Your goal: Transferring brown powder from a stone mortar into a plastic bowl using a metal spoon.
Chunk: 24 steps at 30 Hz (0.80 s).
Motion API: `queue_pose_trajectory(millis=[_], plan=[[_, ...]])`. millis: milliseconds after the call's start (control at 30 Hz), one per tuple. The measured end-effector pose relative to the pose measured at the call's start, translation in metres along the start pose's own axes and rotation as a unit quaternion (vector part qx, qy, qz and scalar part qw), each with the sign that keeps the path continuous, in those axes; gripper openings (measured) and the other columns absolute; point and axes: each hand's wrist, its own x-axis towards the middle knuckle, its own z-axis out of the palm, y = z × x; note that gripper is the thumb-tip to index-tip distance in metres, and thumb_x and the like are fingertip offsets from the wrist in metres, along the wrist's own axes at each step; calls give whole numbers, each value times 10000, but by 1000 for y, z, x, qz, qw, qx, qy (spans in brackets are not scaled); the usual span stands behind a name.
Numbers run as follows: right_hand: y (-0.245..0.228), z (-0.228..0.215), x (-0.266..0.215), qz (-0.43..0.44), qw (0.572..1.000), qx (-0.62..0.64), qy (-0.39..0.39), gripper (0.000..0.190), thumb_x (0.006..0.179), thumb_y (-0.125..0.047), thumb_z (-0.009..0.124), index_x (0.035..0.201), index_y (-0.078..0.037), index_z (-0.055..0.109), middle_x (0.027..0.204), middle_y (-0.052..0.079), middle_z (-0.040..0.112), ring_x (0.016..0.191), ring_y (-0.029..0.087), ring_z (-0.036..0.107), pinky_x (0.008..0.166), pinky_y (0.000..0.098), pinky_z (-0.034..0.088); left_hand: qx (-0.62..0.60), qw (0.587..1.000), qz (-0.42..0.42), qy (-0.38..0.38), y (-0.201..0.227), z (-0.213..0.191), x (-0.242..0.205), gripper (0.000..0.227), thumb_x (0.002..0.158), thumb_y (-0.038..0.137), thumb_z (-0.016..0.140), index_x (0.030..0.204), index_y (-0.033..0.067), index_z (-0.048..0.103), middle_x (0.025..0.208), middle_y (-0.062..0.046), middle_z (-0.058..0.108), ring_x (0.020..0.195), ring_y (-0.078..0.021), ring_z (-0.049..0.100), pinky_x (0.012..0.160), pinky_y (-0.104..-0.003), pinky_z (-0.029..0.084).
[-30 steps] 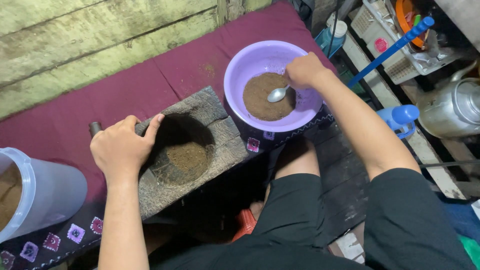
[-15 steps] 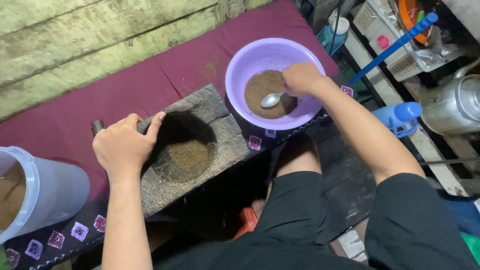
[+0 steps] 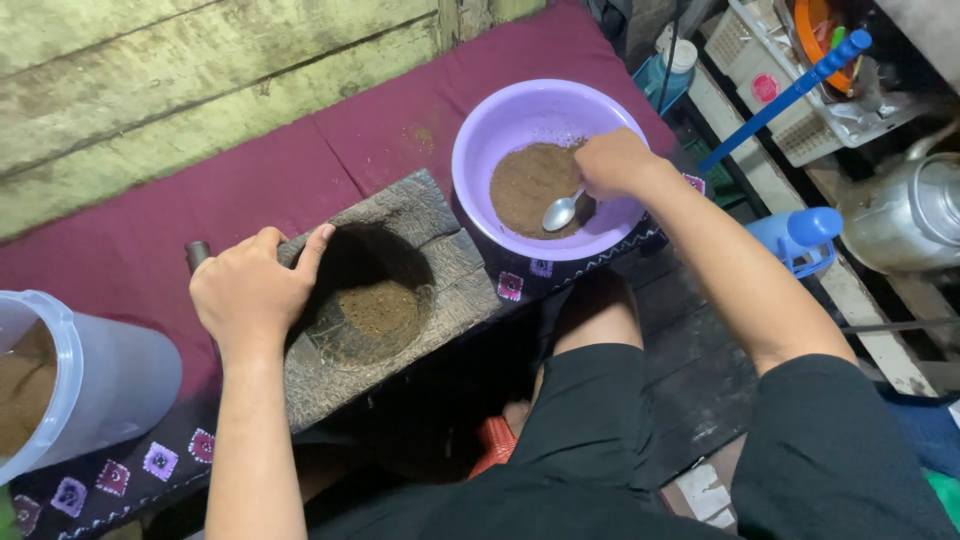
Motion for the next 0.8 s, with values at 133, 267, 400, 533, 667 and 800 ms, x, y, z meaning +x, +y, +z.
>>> queue_pose_trajectory(millis=[133, 267, 400, 533, 667, 800], plan=[[11, 26, 18, 17, 1000, -21, 11, 175, 850, -259, 699, 947, -228, 841, 948, 116, 811, 957, 347, 777, 828, 473, 576, -8, 1000, -6, -7, -1, 2, -2, 682, 1016, 876, 538, 865, 242, 740, 752, 4, 722, 729, -232, 731, 771, -331, 493], [11, 12, 4, 33, 999, -20, 26, 176, 841, -229, 717, 962, -183, 835, 918, 126, 803, 932, 351, 778, 818, 483, 565, -13, 1000, -10, -17, 1, -1, 2, 704, 1020, 886, 519, 872, 237, 747, 761, 2, 729, 741, -234, 734, 780, -336, 491], [-4, -29, -32, 48, 990, 71, 111, 229, 887, -212, 681, 1055, -133, 816, 876, 167, 784, 886, 414, 770, 782, 524, 579, -10, 1000, -4, -10, 0, 0, 1, 697, 1002, 886, 523, 832, 242, 726, 734, -3, 712, 719, -238, 727, 765, -336, 497], [-13, -54, -68, -33, 950, 182, 252, 175, 936, -98, 651, 1057, -61, 771, 899, 216, 737, 857, 486, 716, 749, 561, 564, -30, 999, -19, -17, 5, -10, 6, 707, 982, 870, 531, 822, 208, 722, 735, -25, 717, 723, -262, 729, 761, -361, 496], [-56, -82, -103, -158, 847, 296, 413, 237, 929, 100, 716, 1089, -65, 776, 901, 120, 663, 837, 349, 685, 744, 383, 557, -73, 996, -34, -28, 5, -9, 6, 726, 969, 845, 516, 810, 170, 727, 737, -51, 734, 728, -290, 733, 752, -392, 484], [-120, -95, -109, -246, 808, 308, 439, 194, 924, 62, 762, 1046, -89, 769, 918, 58, 670, 751, 255, 685, 629, 302, 561, -97, 993, -31, -51, 5, -7, 9, 771, 965, 850, 466, 794, 141, 715, 740, -85, 737, 733, -320, 732, 745, -413, 469]])
